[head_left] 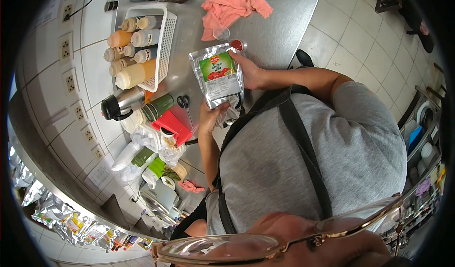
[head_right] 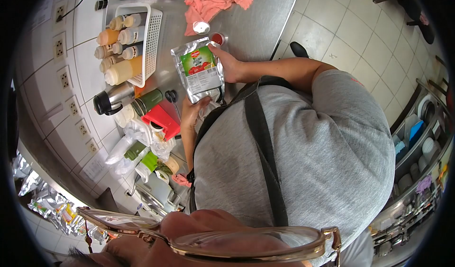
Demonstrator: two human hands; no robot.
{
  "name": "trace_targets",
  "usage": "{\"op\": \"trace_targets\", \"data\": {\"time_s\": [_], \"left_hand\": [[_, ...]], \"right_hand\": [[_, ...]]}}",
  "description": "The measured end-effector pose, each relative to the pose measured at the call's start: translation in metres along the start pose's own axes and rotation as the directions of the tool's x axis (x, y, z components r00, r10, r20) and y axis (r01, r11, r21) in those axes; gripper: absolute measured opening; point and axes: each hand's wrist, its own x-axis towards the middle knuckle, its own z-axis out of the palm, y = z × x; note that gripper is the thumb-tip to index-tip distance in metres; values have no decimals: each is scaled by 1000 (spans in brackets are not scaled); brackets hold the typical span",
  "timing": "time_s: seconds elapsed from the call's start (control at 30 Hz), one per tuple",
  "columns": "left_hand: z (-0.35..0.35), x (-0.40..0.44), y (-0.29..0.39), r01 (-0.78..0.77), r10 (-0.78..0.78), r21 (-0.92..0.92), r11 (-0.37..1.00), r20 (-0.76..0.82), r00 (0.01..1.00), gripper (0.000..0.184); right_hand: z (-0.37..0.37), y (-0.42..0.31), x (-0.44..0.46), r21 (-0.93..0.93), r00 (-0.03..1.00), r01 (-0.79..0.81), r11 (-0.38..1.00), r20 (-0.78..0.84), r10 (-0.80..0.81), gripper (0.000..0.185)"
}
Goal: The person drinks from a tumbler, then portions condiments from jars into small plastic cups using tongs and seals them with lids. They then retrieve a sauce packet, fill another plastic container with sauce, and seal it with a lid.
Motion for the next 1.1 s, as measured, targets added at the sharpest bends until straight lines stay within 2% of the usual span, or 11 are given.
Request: {"op": "trace_targets", "data": {"time_s": [0.4, 0.63, 0.83, 0.9, 0.93, 1.0, 1.03, 1.1], "left_hand": [[5, -4, 4, -64, 69, 153, 986, -25, 997, 43], [4, -3, 1, -48, 48, 119, 992, 6, 999, 44], [5, 0, -15, 16, -19, 63, 998, 47, 999, 45], [7, 2, -23, 43, -38, -55, 998, 91, 995, 46], [10, 2, -29, 40, -34, -58, 998, 90, 995, 46], [16, 3, -41, -22, 23, -198, 980, 2, 1000, 49], [19, 2, -41, -27, 28, -200, 979, 2, 1000, 49], [24, -2, -41, -46, 30, -285, 957, -60, 998, 54]], "right_hand": [[-1, -2, 0, 50, 1000, -1, 999, 28, 0, 65], [-5, -2, 1, 68, 997, -41, 997, 66, 36, 65], [-1, 0, -6, 35, 999, -32, 999, 6, 32, 60], [5, -1, -10, -41, 997, -73, 996, -40, 71, 55], [9, 0, -11, -47, 997, -74, 996, -41, 72, 55], [16, 6, -13, -110, 996, -76, 991, 40, 81, 48], [24, 8, -16, -115, 996, -75, 991, 41, 80, 48], [47, 9, -28, -418, 996, 83, 904, 70, -59, 42]]}}
